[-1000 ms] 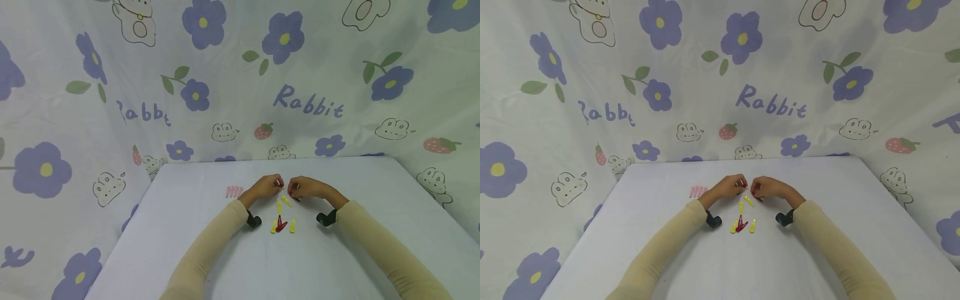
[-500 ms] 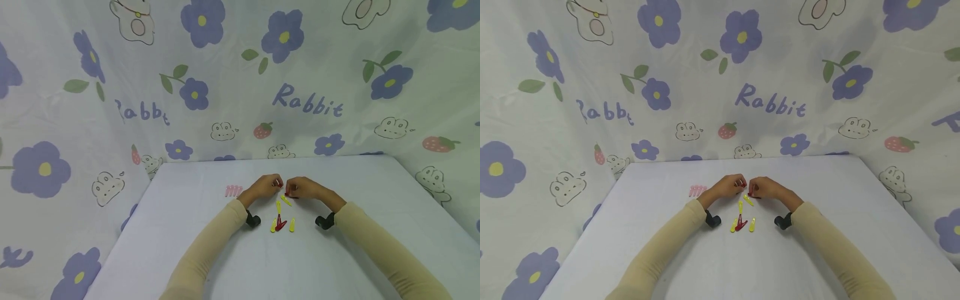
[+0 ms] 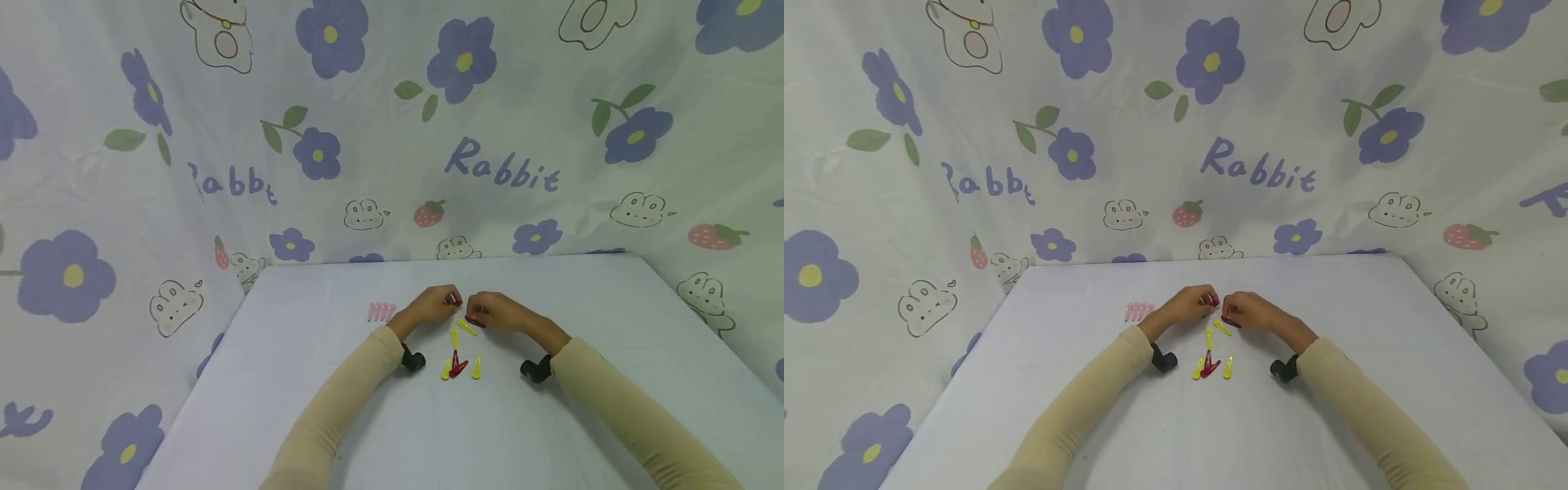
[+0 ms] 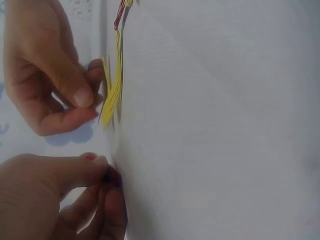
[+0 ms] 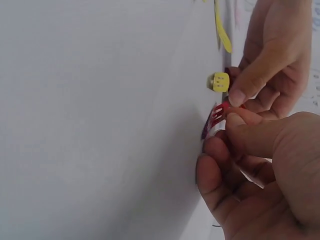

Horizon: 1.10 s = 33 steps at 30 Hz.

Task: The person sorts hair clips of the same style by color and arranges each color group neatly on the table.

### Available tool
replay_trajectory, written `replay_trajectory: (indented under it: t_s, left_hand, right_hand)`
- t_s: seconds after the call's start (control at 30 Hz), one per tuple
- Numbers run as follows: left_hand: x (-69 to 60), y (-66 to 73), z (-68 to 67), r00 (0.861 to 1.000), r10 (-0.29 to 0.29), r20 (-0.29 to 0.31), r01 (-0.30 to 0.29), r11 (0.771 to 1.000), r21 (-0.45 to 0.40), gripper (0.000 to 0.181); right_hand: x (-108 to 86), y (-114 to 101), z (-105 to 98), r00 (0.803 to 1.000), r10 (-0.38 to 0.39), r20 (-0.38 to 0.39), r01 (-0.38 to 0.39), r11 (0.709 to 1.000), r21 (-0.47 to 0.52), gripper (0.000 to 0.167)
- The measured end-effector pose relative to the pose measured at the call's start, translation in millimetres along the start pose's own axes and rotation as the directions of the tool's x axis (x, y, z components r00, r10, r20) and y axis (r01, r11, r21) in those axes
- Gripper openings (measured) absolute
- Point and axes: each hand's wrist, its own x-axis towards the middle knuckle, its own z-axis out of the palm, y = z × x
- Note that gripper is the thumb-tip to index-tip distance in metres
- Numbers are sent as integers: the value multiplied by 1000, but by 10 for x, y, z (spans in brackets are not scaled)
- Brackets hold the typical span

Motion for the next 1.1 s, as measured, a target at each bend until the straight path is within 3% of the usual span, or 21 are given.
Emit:
replay_trajectory:
  t_s: [0.13, 0.33, 0.7, 0.97, 1.1]
  left_hand:
    - [-3, -7, -4, 1000, -5, 5, 5, 1000, 0, 13]
    - [0, -26, -3, 1000, -7, 6, 7, 1000, 17, 14]
    - [-49, -31, -40, 999, -27, -18, 26, 999, -47, 18]
    - [-192, -69, -238, 999, 2, -51, -10, 987, -159, 22]
    - [-333, -100, -361, 997, 7, -73, -18, 987, -157, 15]
  right_hand:
    - [15, -1, -26, 999, 30, 26, -30, 999, 28, 7]
    - [43, -4, -32, 996, 44, 72, -43, 999, -8, 17]
    - [30, 1, -41, 996, 62, 66, -63, 998, 16, 10]
    - [2, 5, -42, 994, 88, 61, -91, 995, 48, 12]
    - [-31, 12, -53, 995, 86, 46, -88, 994, 58, 15]
